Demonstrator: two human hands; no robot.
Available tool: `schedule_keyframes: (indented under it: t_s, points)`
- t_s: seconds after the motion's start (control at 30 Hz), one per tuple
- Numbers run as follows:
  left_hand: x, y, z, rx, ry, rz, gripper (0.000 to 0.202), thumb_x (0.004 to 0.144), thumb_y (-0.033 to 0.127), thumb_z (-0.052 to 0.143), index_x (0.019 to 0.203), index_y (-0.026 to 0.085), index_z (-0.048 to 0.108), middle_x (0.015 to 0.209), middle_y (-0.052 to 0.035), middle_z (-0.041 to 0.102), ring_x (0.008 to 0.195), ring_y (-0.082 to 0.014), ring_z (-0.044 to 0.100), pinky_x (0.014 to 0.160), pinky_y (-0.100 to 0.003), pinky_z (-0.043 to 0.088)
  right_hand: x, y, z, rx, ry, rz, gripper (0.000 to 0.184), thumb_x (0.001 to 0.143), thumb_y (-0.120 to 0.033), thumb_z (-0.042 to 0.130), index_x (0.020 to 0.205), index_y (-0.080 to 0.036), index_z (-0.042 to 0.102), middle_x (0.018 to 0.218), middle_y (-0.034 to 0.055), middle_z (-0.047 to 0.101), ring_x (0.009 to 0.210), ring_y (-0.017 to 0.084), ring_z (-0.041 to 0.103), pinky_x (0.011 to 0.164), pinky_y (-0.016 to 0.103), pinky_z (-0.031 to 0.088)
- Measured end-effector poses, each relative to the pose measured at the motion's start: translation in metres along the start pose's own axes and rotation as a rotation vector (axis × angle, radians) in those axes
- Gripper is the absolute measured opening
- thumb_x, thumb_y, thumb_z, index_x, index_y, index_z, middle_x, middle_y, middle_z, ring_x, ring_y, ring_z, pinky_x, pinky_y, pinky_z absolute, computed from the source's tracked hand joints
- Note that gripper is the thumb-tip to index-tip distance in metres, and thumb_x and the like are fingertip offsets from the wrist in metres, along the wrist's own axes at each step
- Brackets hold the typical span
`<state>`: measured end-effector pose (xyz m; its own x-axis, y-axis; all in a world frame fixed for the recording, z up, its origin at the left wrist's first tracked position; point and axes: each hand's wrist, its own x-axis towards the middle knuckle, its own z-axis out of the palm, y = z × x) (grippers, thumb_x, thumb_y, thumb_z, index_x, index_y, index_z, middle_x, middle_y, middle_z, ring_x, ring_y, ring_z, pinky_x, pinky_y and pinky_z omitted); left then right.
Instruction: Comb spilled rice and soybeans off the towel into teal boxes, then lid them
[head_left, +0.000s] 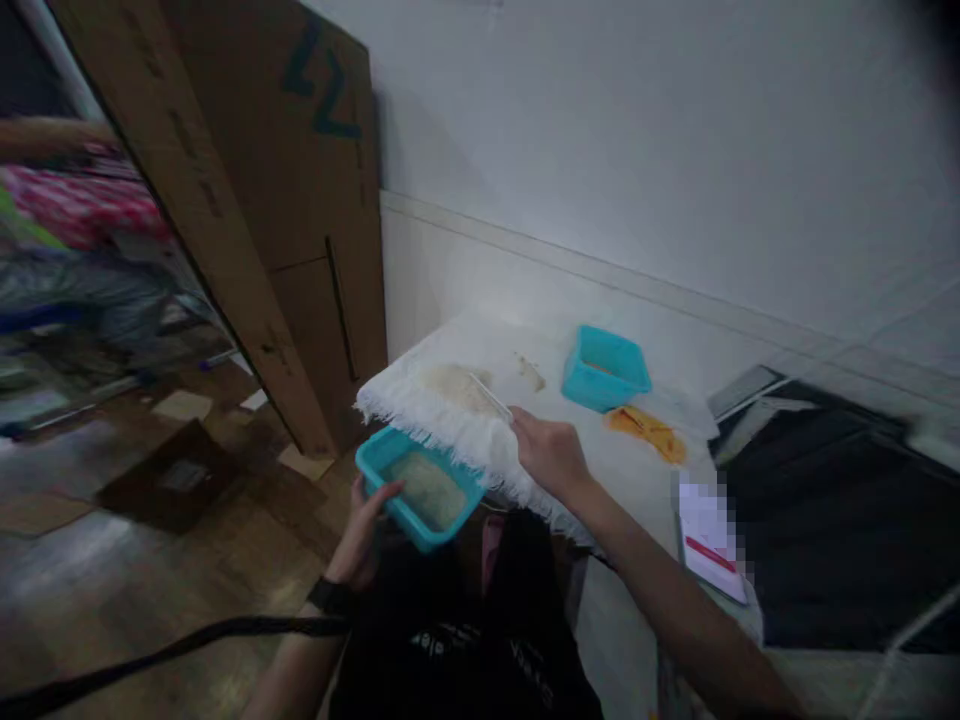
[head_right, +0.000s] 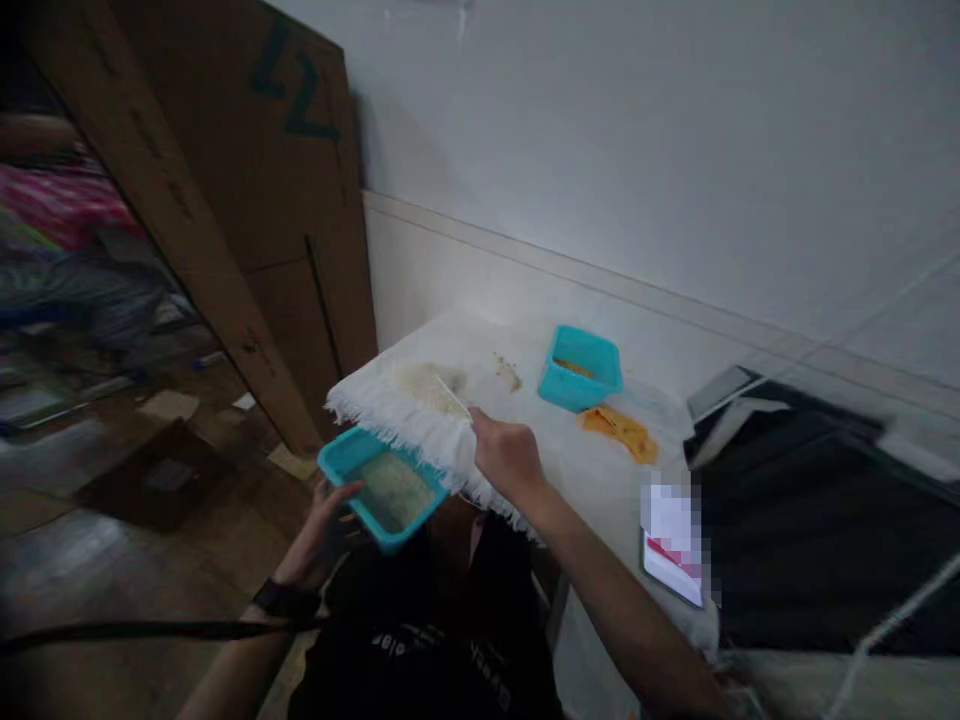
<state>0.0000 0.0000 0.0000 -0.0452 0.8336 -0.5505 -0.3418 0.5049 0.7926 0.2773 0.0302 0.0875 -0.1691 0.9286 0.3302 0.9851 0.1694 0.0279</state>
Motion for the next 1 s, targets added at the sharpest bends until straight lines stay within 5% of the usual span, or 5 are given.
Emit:
schedule_keyframes:
  t_s: [0.17,0.47,0.8,1.0]
  points:
    - [-0.001,-0.001,0.001,-0.026,-0.012,-0.003,0.098,0.076,0.045,0.09,0.16,0.041,0.039,0.144,-0.0125,0.066,0.108,-0.0312,0.074,0.076,-0.045,0.066,-0.013,-0.012,0.005,0.025,0.072,-0.057,0.044,0.099,-0.011,0.054,0.136,-0.017,0.075,0.094,0.0075,0.086,0.078,0.019,0.079,0.062,0.025,0.043]
    - [-0.002,-0.003,0.001,-0.027,-0.032,0.0,0.092,0.078,0.045,0.088,0.157,0.043,0.041,0.147,-0.0108,0.063,0.112,-0.0312,0.071,0.079,-0.045,0.065,-0.023,0.002,-0.001,-0.157,0.195,0.015,0.042,0.095,-0.01,0.057,0.133,-0.011,0.076,0.085,0.0094,0.084,0.068,0.02,0.077,0.056,0.028,0.039]
    - [-0.004,-0.002,-0.002,-0.015,-0.075,-0.006,0.093,0.081,0.048,0.085,0.159,0.042,0.035,0.138,-0.0117,0.066,0.092,-0.0268,0.074,0.073,-0.042,0.063,-0.054,-0.023,0.008,-0.043,0.401,-0.202,0.038,0.096,-0.006,0.053,0.126,-0.008,0.077,0.081,0.0071,0.082,0.06,0.016,0.071,0.056,0.026,0.046]
    - [-0.005,-0.001,-0.002,-0.025,-0.099,-0.002,0.088,0.083,0.048,0.085,0.156,0.042,0.037,0.141,-0.0102,0.065,0.095,-0.0259,0.074,0.075,-0.04,0.062,-0.065,-0.036,0.002,0.03,0.395,-0.269,0.039,0.095,-0.005,0.052,0.126,-0.007,0.077,0.085,0.0085,0.083,0.061,0.016,0.072,0.057,0.026,0.05]
